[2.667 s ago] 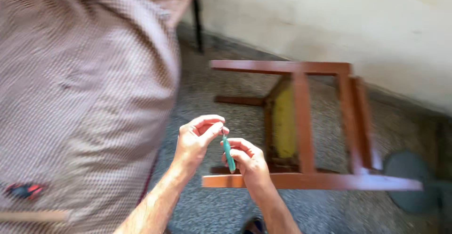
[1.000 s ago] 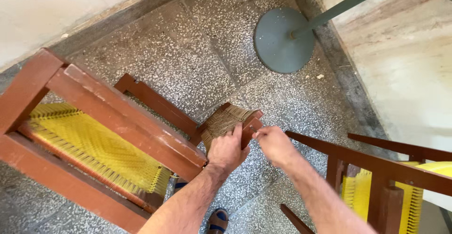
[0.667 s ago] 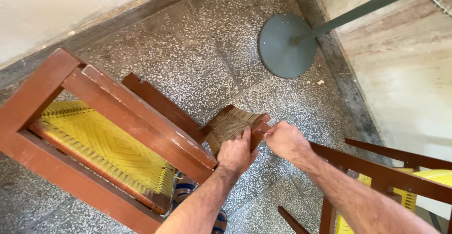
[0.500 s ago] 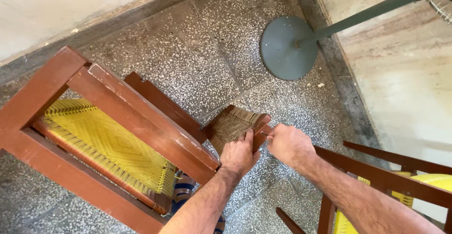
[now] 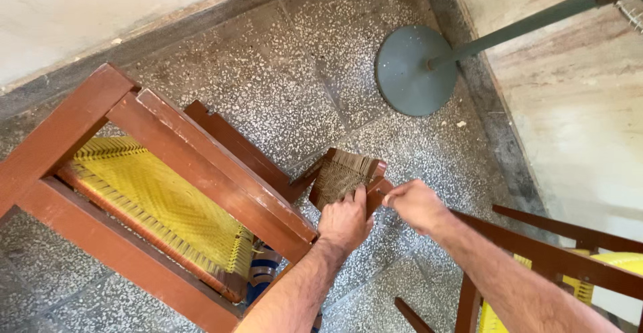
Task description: The person uses a screwdriver and hammer to remove and reinsert screws on a wooden chair with a woven seat. They repeatedly adjust the chair's frame and fasten screws at multiple points along the side rail.
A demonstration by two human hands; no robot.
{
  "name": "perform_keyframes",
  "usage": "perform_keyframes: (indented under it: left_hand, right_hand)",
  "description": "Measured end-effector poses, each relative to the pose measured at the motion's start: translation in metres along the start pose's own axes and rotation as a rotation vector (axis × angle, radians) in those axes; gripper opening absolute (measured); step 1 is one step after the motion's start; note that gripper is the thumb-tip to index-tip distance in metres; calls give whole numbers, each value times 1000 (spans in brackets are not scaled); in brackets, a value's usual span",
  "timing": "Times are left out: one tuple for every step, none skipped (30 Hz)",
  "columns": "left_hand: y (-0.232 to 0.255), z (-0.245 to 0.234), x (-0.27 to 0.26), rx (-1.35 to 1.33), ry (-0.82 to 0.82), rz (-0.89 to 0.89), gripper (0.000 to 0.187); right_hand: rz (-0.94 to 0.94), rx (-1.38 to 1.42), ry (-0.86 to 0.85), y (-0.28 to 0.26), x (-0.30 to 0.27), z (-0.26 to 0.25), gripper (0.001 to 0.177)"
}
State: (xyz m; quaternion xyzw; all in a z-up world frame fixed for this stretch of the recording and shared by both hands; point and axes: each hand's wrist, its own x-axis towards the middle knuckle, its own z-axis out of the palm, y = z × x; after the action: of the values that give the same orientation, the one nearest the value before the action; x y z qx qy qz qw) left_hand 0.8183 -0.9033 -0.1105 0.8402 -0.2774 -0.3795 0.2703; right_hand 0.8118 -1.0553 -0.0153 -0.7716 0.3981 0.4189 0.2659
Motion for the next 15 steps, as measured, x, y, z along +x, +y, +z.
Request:
perform_keyframes:
  left_hand:
    - [2, 0, -2, -3, -27, -24, 58]
    - [4, -1, 0, 4, 2, -35, 50]
    - [7, -1, 1, 11, 32, -46, 42]
    - [8, 3, -3, 15, 51, -61, 34]
    - [9, 6, -6, 11, 56, -51, 39]
    - [8, 6, -5, 10, 71, -38, 43]
    - [7, 5, -3, 8, 86, -26, 47]
    - [7, 6, -2, 1, 92, -22, 46]
    - [7, 8, 0, -6, 98, -17, 46]
    - [6, 10, -1, -14, 101, -17, 45]
    - [5, 12, -1, -10, 90, -23, 43]
    - [4, 13, 1, -5, 84, -28, 41]
    - [4, 14, 3, -1, 78, -33, 38]
    - [4, 15, 3, -4, 87, -36, 38]
    - [4, 15, 3, -6, 97, -38, 37]
  right_hand:
    - [72, 200, -42, 3, 1, 1, 24]
    - [139, 397, -83, 4, 3, -1, 23]
    - [168, 457, -109, 5, 5, -4, 24]
    - [208, 517, -143, 7, 6, -4, 25]
    - [248, 577, -176, 10, 7, -4, 27]
    - [271, 598, -194, 9, 10, -7, 28]
    - [294, 618, -213, 8, 13, -9, 28]
    - [321, 637, -230, 11, 14, -11, 28]
    - [295, 597, -207, 13, 17, -10, 26]
    - [273, 557, -187, 15, 19, -7, 24]
    - [250, 516, -168, 17, 21, -4, 22]
    - [179, 429, -120, 17, 23, 0, 23]
    - [109, 342, -72, 16, 25, 5, 24]
    - [41, 254, -22, 15, 25, 8, 26]
    - [-54, 85, 82, 12, 23, 11, 25]
